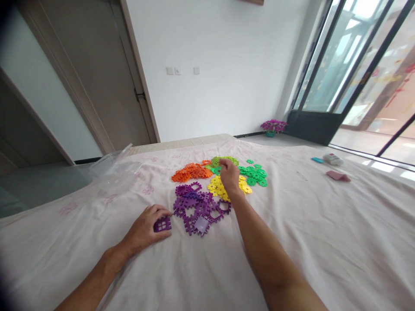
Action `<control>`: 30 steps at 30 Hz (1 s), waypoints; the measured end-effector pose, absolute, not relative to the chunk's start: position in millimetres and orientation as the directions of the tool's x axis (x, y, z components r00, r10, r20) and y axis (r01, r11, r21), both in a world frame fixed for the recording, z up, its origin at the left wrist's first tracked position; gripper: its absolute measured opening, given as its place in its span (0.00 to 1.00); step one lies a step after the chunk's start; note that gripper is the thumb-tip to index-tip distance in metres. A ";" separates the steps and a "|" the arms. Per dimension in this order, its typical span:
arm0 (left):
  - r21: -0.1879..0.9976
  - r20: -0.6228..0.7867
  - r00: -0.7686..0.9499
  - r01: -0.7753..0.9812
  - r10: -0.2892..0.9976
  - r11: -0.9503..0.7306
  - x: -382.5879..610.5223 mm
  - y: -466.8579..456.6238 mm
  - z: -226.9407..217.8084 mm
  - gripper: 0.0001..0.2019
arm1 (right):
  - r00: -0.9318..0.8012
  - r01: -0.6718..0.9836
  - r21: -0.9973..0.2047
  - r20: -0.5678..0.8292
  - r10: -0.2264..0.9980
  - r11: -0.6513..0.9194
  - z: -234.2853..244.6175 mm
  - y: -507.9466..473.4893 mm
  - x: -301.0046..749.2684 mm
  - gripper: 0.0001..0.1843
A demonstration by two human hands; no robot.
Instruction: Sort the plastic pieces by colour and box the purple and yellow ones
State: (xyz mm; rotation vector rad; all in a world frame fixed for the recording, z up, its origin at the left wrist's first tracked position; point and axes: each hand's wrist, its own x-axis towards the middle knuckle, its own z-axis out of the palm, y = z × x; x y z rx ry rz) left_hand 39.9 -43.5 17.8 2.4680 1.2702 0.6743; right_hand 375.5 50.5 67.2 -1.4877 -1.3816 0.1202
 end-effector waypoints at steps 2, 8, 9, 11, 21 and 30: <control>0.451 0.289 0.487 0.691 0.824 -0.566 41.5 -44.0 17.2 0.20 | 0.469 0.708 -0.697 0.588 0.660 0.117 70.2 52.7 403.6 0.26; 0.474 0.355 0.363 0.725 0.862 -0.500 48.4 -41.0 16.5 0.12 | 0.455 0.645 -0.745 0.555 0.696 0.172 79.4 52.9 406.6 0.22; 0.480 0.366 0.334 0.732 0.869 -0.484 48.8 -40.0 16.3 0.12 | 0.388 0.624 -0.753 0.531 0.753 0.209 82.1 50.4 394.6 0.21; 0.490 0.385 0.292 0.739 0.876 -0.462 48.8 -37.9 15.6 0.13 | 0.154 0.631 -0.709 0.513 0.844 0.315 87.5 41.5 365.2 0.17; 0.578 0.444 0.192 0.685 0.875 -0.443 45.5 -34.5 12.9 0.10 | -0.620 0.706 -0.211 0.277 0.734 0.676 74.4 -30.2 252.0 0.13; 0.482 0.505 0.191 0.747 0.841 -0.459 42.4 -25.9 3.8 0.08 | -0.615 0.711 -0.189 0.302 0.729 0.678 27.8 -92.6 265.5 0.20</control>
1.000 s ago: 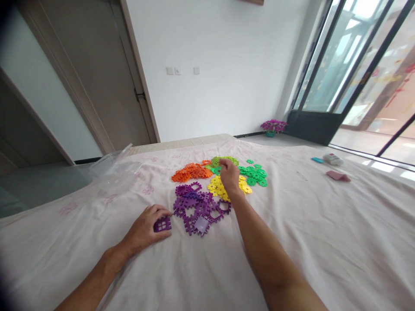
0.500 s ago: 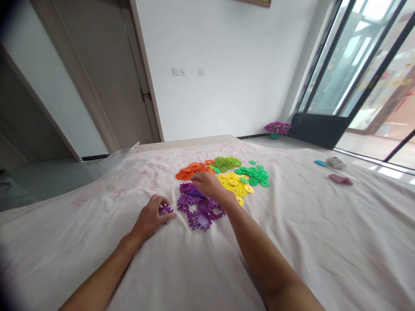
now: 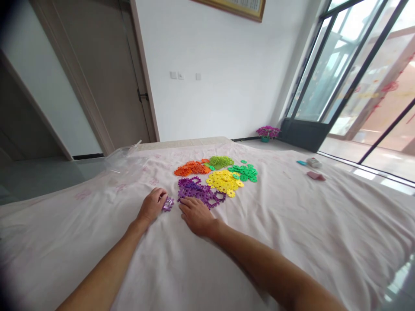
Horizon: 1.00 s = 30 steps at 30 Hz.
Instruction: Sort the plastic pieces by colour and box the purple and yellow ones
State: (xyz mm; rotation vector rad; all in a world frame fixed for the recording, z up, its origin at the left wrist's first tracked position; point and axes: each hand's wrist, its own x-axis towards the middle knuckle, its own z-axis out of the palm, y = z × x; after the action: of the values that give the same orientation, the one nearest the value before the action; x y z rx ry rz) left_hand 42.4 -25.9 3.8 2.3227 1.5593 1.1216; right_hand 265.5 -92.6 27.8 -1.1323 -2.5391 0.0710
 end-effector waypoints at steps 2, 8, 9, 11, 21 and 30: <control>0.480 0.503 0.190 0.750 0.843 -0.455 42.2 -25.9 2.9 0.08 | -0.585 0.725 -0.204 0.321 0.744 0.658 23.6 -97.4 265.5 0.20; 0.483 0.494 0.191 0.751 0.848 -0.450 42.3 -29.7 3.8 0.09 | -0.559 0.732 -0.217 0.350 0.751 0.646 24.5 -98.8 262.2 0.18; 0.484 0.491 0.189 0.752 0.850 -0.447 42.3 -30.2 4.0 0.10 | -0.557 0.732 -0.216 0.355 0.751 0.646 24.7 -98.9 262.2 0.18; 0.488 0.484 0.188 0.753 0.855 -0.441 42.3 -30.5 4.5 0.10 | -0.554 0.734 -0.214 0.363 0.750 0.645 24.8 -99.4 262.6 0.17; 0.559 0.403 0.182 0.727 0.897 -0.399 40.5 -25.9 5.1 0.14 | -0.610 0.700 -0.166 0.365 0.703 0.694 38.6 -88.4 274.1 0.13; 0.796 0.255 0.091 0.546 0.963 -0.262 36.8 -24.1 7.0 0.19 | -0.046 0.984 -0.154 0.277 0.960 0.091 76.3 64.2 350.1 0.22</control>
State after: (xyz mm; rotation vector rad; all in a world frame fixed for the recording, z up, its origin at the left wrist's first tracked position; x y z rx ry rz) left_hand 36.8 -24.1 7.0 1.8638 1.4777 1.0657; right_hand 350.1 64.2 76.3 -1.9270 -2.0674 -0.1111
